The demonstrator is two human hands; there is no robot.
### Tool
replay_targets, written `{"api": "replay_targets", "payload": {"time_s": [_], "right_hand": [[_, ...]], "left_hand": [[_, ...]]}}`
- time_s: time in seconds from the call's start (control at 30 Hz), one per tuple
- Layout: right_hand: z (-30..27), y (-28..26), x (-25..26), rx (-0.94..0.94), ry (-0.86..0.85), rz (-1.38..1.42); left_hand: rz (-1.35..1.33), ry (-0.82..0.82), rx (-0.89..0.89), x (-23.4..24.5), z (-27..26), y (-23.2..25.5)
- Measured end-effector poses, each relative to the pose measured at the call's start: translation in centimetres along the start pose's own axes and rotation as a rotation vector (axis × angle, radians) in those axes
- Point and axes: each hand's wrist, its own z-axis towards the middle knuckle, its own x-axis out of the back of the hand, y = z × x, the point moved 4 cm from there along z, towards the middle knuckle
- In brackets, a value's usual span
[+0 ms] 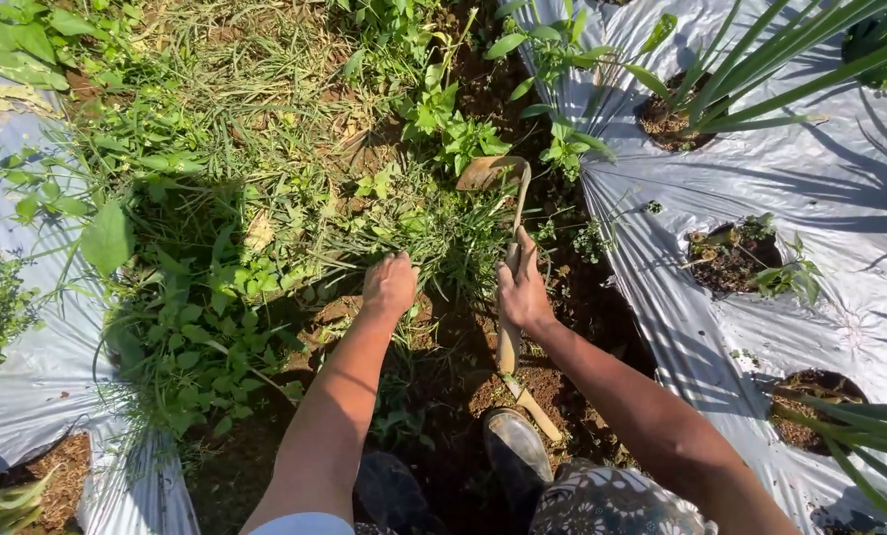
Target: The person weeds a garden bed by pulling unwanted plants from the soil by hand and using a small hand hoe to loosen the earth around them. The person works along a row of crops planted in a plastic-covered bed, removing weeds from the exposed soil between the plants.
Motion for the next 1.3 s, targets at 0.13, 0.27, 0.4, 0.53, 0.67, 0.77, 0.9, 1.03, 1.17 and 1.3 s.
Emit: {"api": "replay_targets", "payload": {"time_s": [0.13,0.27,0.4,0.53,0.67,0.77,0.9,1.03,1.17,1.3], "right_hand": [[-1.7,2.5,-2.1,-0.156,-0.287,-0.113],[-0.7,2.6,-1.8,-0.174,-0.247,-0.015],[0.4,4.0,-2.3,-0.136,-0.229,-0.036],[0.0,-0.7,0.4,0.032,0.004,0.010],[-0.1,2.7,-1.3,-0.047,-0.129,-0.030],[-2.0,3.2,-2.7,-0.217,-0.293,-0.067],[-1.2,3.2,-2.5,-0.169,-0.283,-0.011],[-2.2,3.6,-3.1,-0.112,-0.263,-0.050],[-3.1,1.9,-3.0,-0.034,-0.232,-0.132],[-2.2,3.6,-3.1,-0.068,-0.259,-0.171]], "left_hand": [[-0.147,-0.093,0.021,-0.9,-0.6,-0.1],[-0.045,-0.096,-0.091,1.0,-1.9,1.3],[-0.086,-0.101,-0.054,-0.4,-0.8,0.4],[-0.140,-0.099,-0.014,0.8,-2.1,0.8],[-0.062,-0.098,-0.098,2.1,-3.1,1.5],[-0.063,-0.091,-0.072,2.5,-3.0,1.4],[-0.054,-0.093,-0.091,2.9,-3.2,1.6],[-0.090,-0.090,-0.098,2.0,-2.7,0.7],[-0.095,-0.065,-0.097,2.0,-2.1,0.6],[-0.160,-0.083,-0.056,1.2,-1.6,0.1]]}}
